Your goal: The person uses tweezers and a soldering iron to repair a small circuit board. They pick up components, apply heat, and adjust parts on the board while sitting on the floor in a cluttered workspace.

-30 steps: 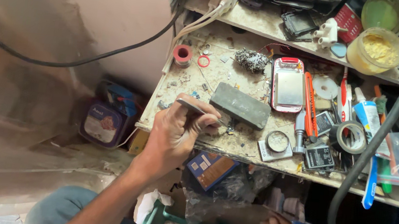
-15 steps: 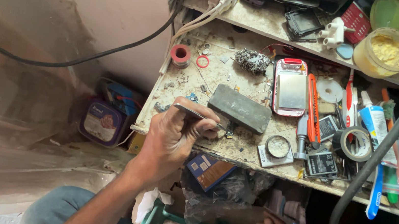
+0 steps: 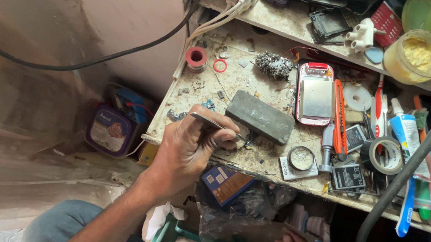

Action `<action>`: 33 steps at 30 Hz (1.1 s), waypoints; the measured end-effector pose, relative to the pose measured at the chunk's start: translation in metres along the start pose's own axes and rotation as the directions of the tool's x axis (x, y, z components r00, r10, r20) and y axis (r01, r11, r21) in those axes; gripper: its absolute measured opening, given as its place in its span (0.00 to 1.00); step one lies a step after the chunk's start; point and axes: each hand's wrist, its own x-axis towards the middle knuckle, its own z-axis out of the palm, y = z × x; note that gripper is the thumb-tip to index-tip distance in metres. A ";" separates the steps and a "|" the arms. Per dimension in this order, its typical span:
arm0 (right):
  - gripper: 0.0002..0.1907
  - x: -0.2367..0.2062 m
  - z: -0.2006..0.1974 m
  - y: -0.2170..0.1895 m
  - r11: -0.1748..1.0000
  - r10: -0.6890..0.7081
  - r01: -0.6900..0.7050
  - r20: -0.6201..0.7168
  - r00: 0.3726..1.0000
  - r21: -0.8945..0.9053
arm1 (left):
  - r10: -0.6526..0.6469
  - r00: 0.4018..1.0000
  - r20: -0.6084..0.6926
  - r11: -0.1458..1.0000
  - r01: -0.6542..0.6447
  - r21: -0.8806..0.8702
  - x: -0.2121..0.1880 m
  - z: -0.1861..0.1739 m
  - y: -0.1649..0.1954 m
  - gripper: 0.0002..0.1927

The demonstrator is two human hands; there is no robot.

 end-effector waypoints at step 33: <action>0.12 0.001 0.005 -0.008 0.998 0.041 -0.042 0.026 0.999 0.043 | -0.017 0.999 0.030 0.999 0.018 -0.036 0.003 0.000 0.001 0.07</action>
